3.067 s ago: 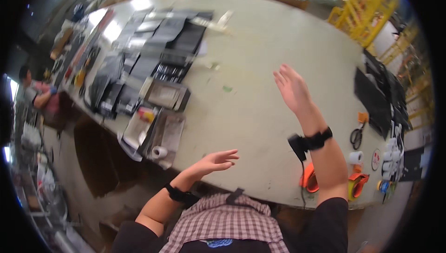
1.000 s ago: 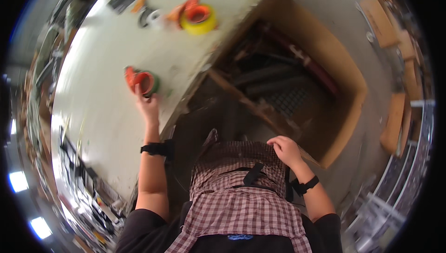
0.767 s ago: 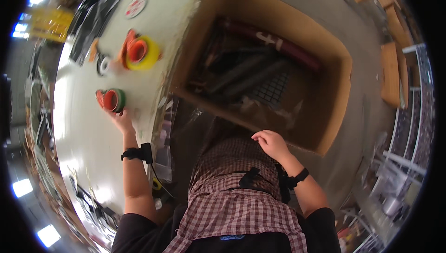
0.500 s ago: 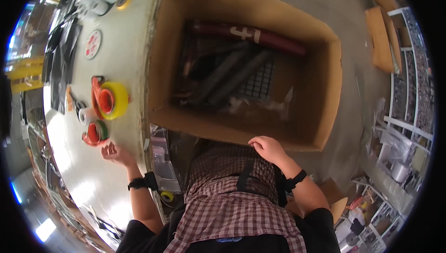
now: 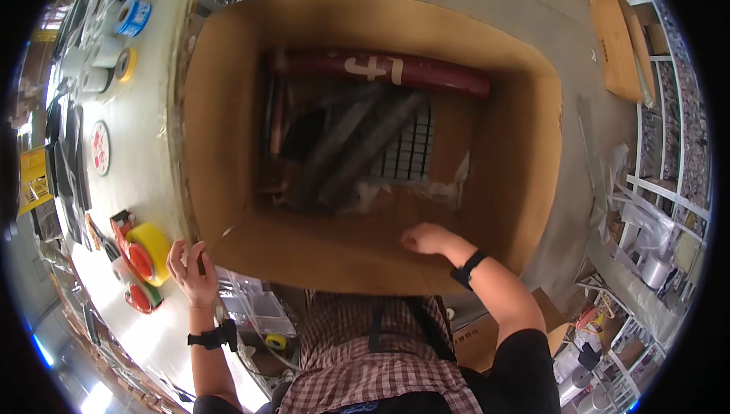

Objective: The person wraps long cylindrical items in protective plastic sleeves, applies labels, uses tape to secure the packaging, and cuts plastic sheeting with shears.

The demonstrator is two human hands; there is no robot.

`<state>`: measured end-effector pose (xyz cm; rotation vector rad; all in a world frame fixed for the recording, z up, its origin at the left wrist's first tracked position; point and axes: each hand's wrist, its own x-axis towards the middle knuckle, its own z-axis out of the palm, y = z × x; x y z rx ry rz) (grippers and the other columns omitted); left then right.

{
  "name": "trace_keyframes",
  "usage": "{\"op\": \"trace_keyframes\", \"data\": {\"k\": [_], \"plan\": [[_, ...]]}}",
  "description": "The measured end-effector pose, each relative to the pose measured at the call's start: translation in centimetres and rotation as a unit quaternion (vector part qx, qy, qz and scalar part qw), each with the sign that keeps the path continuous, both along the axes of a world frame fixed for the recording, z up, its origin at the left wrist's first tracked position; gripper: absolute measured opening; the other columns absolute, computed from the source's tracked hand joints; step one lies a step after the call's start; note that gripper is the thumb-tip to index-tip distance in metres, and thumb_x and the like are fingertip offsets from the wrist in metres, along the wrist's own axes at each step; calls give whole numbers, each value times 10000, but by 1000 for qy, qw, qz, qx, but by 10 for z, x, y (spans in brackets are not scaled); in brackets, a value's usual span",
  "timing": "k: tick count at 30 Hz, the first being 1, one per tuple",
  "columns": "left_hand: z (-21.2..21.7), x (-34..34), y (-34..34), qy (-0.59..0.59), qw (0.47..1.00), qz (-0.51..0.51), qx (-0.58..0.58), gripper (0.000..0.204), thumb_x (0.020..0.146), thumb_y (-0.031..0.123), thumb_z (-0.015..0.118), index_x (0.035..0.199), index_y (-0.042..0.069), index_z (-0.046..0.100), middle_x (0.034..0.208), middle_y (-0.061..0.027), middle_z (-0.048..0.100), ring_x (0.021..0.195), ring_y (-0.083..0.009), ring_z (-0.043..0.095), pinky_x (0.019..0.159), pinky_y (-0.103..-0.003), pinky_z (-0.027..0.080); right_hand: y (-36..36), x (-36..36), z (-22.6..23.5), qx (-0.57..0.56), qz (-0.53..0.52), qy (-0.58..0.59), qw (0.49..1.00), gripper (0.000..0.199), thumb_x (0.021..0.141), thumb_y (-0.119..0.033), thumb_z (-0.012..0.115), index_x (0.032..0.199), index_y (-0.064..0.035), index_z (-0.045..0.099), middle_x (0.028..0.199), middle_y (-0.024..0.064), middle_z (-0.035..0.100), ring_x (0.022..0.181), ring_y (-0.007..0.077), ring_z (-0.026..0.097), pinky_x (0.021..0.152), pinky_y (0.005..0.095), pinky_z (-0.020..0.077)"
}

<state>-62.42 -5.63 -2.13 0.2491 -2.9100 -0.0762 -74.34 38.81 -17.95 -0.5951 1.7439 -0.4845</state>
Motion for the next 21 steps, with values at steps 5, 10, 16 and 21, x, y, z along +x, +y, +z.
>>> {"op": "trace_keyframes", "data": {"k": [5,10,16,21], "plan": [[-6,9,-3,-43,997,30,-49,267,692,39,620,949,99,655,1198,-194,466,1028,-351,457,816,-412,415,-4,-126,-105,40,-131,150,979,308,754,-149,563,1055,-103,612,991,143,628,947,333,581,826,404,466],[-14,18,-7,-34,997,25,-57,297,675,-14,596,945,102,641,1185,-219,439,1014,-365,431,738,-408,387,-5,-256,-191,46,-131,483,865,497,689,-13,608,1170,-11,484,1280,181,424,1152,353,436,950,401,409],[0,49,-25,-117,988,46,-91,379,655,-104,511,977,76,596,1271,-211,328,1122,-351,388,821,-408,384,-60,-315,-229,117,9,575,810,966,576,-90,766,1382,-77,236,1314,149,379,1235,315,373,1034,401,328],[3,43,-19,-130,983,26,-124,429,620,-103,506,992,96,587,1284,-217,306,1146,-368,361,864,-432,366,-61,-321,-241,162,-17,606,779,1030,487,-68,782,1376,-112,263,1271,181,410,1193,343,403,981,411,366]]}}
